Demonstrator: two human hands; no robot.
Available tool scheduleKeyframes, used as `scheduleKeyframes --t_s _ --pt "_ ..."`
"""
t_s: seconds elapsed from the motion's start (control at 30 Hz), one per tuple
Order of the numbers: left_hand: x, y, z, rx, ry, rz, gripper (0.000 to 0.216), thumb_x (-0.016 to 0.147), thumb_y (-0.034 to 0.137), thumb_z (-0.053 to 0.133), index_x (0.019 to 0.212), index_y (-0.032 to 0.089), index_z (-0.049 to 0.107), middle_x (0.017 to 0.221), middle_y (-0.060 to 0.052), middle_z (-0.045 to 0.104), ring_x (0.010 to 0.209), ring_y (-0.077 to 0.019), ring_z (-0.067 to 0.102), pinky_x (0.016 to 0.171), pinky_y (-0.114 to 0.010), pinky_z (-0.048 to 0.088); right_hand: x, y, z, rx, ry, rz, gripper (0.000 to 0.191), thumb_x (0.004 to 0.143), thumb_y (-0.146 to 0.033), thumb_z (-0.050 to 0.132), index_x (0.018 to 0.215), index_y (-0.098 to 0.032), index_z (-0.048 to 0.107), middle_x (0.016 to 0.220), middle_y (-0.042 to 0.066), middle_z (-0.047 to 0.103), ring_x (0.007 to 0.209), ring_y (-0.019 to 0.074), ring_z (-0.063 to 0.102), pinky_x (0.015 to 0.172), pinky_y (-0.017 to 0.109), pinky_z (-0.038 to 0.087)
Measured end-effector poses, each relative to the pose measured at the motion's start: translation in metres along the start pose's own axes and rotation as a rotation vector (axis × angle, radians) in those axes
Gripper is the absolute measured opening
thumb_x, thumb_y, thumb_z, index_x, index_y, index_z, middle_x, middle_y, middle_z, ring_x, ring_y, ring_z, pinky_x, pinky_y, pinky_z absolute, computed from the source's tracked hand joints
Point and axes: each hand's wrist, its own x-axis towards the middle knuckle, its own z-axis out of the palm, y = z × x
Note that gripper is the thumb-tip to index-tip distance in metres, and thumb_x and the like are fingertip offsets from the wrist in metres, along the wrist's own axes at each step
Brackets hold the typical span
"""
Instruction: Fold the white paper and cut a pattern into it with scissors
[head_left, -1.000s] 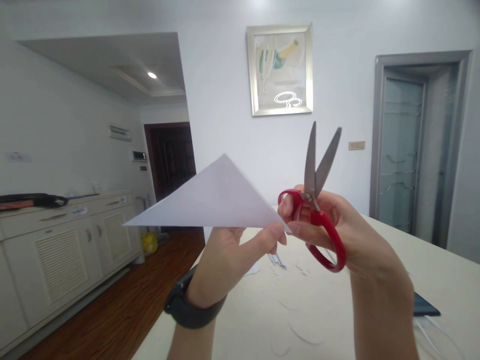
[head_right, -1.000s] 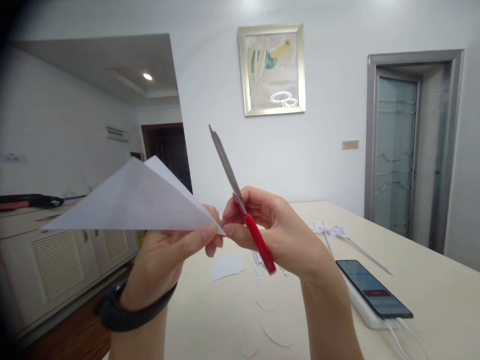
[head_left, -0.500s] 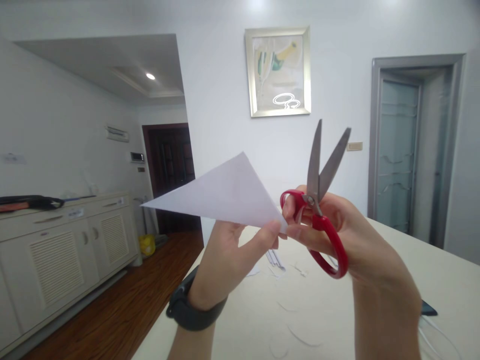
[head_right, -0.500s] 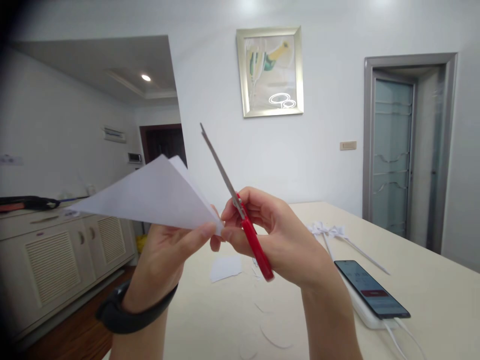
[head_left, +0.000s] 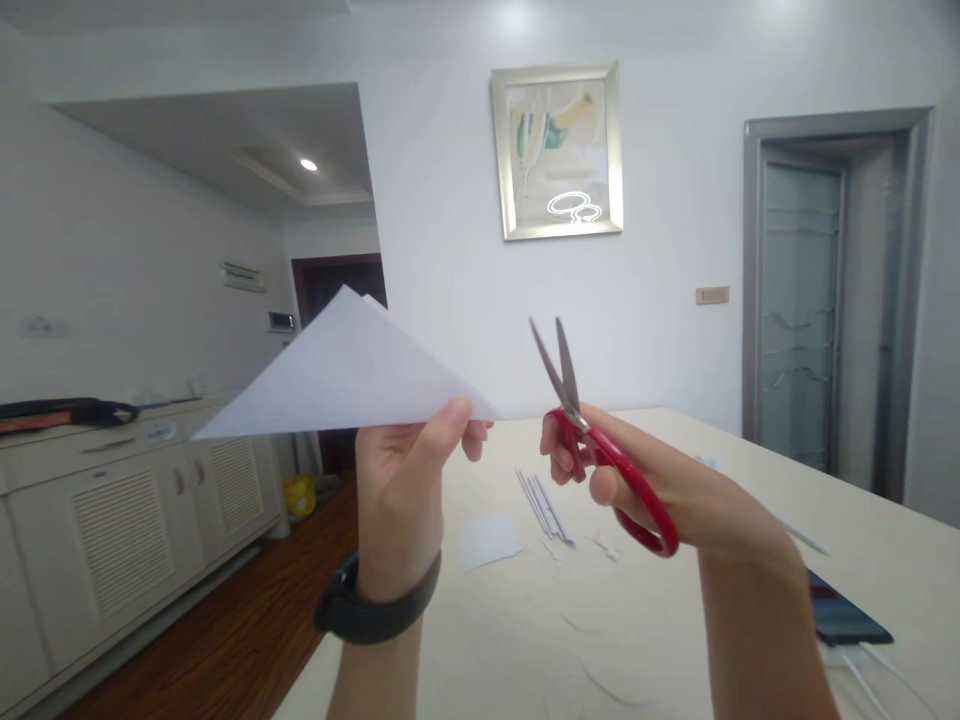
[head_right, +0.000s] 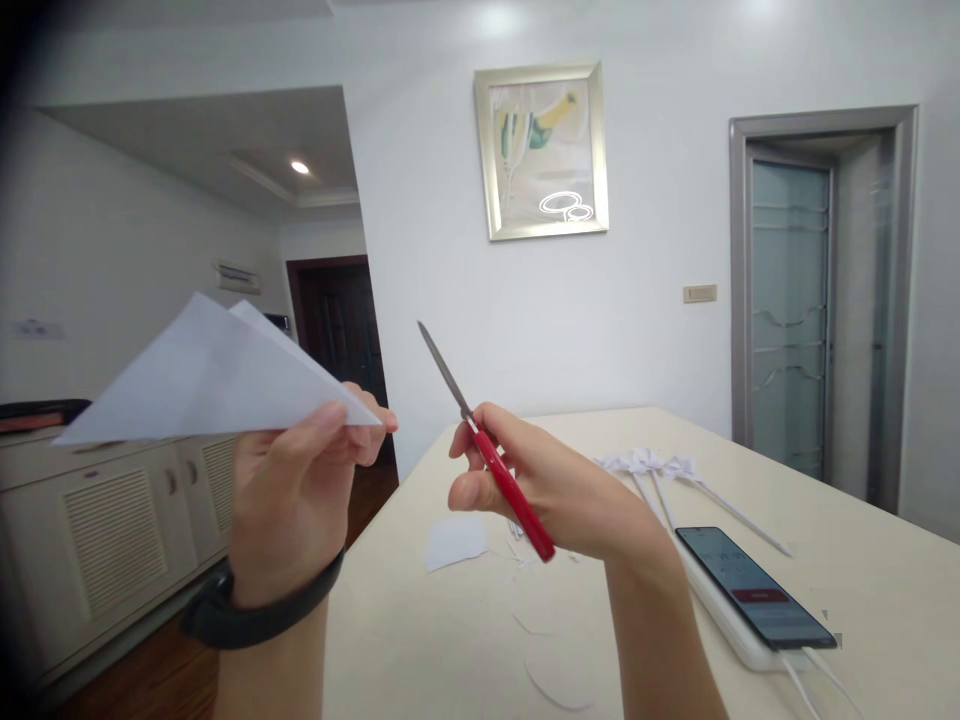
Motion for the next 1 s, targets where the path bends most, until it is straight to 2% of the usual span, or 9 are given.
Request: scheduleKeyframes --t_s 0.07,0.17,0.33,0.43,0.63,0.8,1.0 --pt "0.002 -0.002 -0.002 0.012 0.009 0.002 0.028 0.084 0.017 0.054 0.057 0.02 0.059 0.057 0.002 0.052 0.061 -0.0127 0.052 0.072 -0.029 0.047 0.005 0.008 -0.004 -0.008 -0.065 -0.031 0.045 0.083 -0.06 0.055 0.104 -0.021 0.05 0.093 0.005 0.052 0.081 0.0178 0.047 0.067 0.028 0.044" --pt "0.004 -0.007 -0.005 0.037 0.018 -0.011 0.027 0.083 0.018 0.056 0.057 0.02 0.059 0.056 0.003 0.052 0.061 -0.0127 0.054 0.072 -0.029 0.047 0.01 0.014 -0.008 -0.02 -0.147 -0.045 0.047 0.083 -0.06 0.055 0.107 -0.02 0.05 0.099 0.006 0.053 0.089 0.0196 0.049 0.07 0.029 0.045" --pt "0.004 -0.011 -0.004 0.031 0.026 -0.029 0.024 0.08 0.017 0.06 0.057 0.019 0.061 0.054 0.003 0.054 0.055 -0.0112 0.051 0.062 -0.026 0.044 0.011 0.014 -0.008 -0.011 -0.313 -0.007 0.048 0.083 -0.057 0.057 0.111 -0.019 0.055 0.1 0.008 0.055 0.091 0.021 0.05 0.067 0.029 0.045" --pt "0.004 -0.011 -0.004 0.043 -0.006 -0.031 0.022 0.08 0.018 0.061 0.058 0.018 0.062 0.054 0.003 0.055 0.055 -0.0114 0.051 0.06 -0.026 0.043 0.01 0.011 -0.006 0.025 -0.308 -0.02 0.047 0.083 -0.058 0.055 0.106 -0.017 0.057 0.092 0.007 0.056 0.084 0.0197 0.051 0.07 0.031 0.044" --pt "0.004 -0.008 -0.005 0.102 -0.046 0.005 0.028 0.08 0.013 0.059 0.053 0.018 0.057 0.053 0.004 0.054 0.055 -0.0102 0.053 0.058 -0.024 0.044 0.008 0.009 -0.004 0.092 -0.289 0.03 0.031 0.085 -0.047 0.058 0.089 -0.016 0.058 0.08 0.003 0.054 0.073 0.0149 0.048 0.068 0.028 0.04" --pt "0.004 -0.006 -0.003 0.208 -0.029 0.002 0.028 0.076 0.008 0.059 0.051 0.019 0.055 0.053 0.005 0.057 0.056 -0.0097 0.056 0.061 -0.021 0.048 0.007 0.008 -0.005 0.089 -0.285 0.048 0.028 0.085 -0.044 0.059 0.087 -0.016 0.057 0.078 0.001 0.052 0.071 0.0135 0.045 0.065 0.026 0.038" --pt "0.003 -0.008 -0.005 0.239 -0.047 -0.04 0.026 0.077 0.011 0.059 0.052 0.02 0.056 0.055 0.006 0.06 0.058 -0.0099 0.058 0.064 -0.021 0.049 0.007 0.008 -0.007 0.052 -0.261 0.06 0.018 0.086 -0.033 0.058 0.085 -0.016 0.056 0.079 0.0 0.053 0.07 0.0114 0.045 0.064 0.023 0.037"
